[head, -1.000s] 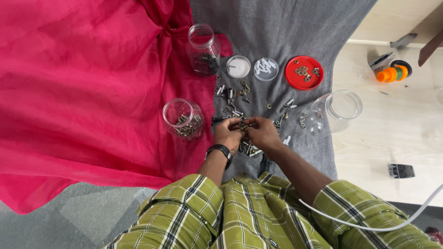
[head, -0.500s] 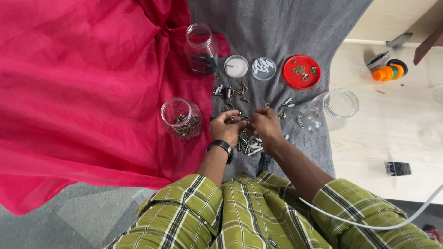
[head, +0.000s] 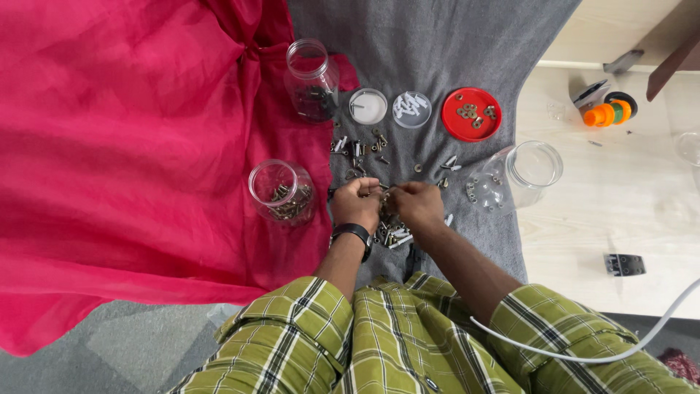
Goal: The person sits on the floor and sorts small metal hardware pieces, including screws, nuts, and washers, from a pile on a gray cloth into separate glass jars and plastic containers.
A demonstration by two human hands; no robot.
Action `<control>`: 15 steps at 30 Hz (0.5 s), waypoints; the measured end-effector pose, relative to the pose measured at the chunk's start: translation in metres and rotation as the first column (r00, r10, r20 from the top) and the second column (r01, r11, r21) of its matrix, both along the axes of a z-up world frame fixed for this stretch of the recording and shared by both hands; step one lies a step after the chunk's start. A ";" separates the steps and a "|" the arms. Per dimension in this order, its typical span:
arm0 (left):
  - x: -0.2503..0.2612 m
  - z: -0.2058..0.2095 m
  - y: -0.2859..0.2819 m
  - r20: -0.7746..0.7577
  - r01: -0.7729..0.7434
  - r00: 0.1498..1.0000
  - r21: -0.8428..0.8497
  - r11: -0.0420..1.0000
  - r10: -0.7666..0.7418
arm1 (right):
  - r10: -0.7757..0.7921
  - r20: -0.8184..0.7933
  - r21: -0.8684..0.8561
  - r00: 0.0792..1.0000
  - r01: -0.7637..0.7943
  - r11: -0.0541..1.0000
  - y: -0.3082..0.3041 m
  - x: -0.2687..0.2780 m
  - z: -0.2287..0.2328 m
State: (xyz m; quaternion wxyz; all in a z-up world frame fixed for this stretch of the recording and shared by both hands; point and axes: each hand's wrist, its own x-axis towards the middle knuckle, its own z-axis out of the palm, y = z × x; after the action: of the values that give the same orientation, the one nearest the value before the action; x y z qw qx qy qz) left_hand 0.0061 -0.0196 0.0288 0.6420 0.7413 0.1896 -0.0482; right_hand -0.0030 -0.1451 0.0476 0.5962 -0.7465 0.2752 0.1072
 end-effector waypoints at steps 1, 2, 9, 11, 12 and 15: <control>-0.003 0.004 0.001 -0.005 0.027 1.000 0.085 0.996 -0.026 | -0.060 0.007 0.026 0.998 0.060 0.998 -0.002 0.005 -0.001; -0.004 0.008 0.002 -0.013 0.053 0.999 0.168 0.984 -0.052 | -0.120 0.012 0.052 0.993 0.119 0.992 -0.004 0.009 -0.002; -0.006 0.027 0.002 0.003 0.170 0.984 0.310 0.935 -0.180 | -0.319 0.073 0.263 0.945 0.290 0.920 -0.018 0.025 -0.006; -0.006 0.030 0.001 -0.027 0.209 0.977 0.310 0.928 -0.211 | -0.359 0.088 0.320 0.929 0.315 0.893 -0.020 0.029 -0.004; -0.006 0.031 0.000 -0.010 0.212 0.976 0.307 0.928 -0.219 | -0.381 0.073 0.321 0.922 0.340 0.884 -0.021 0.032 -0.003; -0.006 0.032 -0.003 0.033 0.219 0.971 0.291 0.931 -0.238 | -0.444 -0.007 0.329 0.896 0.421 0.845 -0.024 0.043 0.002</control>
State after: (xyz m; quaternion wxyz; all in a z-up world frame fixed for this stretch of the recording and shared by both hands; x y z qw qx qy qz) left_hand 0.0006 -0.0222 0.0610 0.5245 0.8443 0.0851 -0.0695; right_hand 0.0400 -0.1694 0.0497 0.7280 -0.5607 0.3944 -0.0123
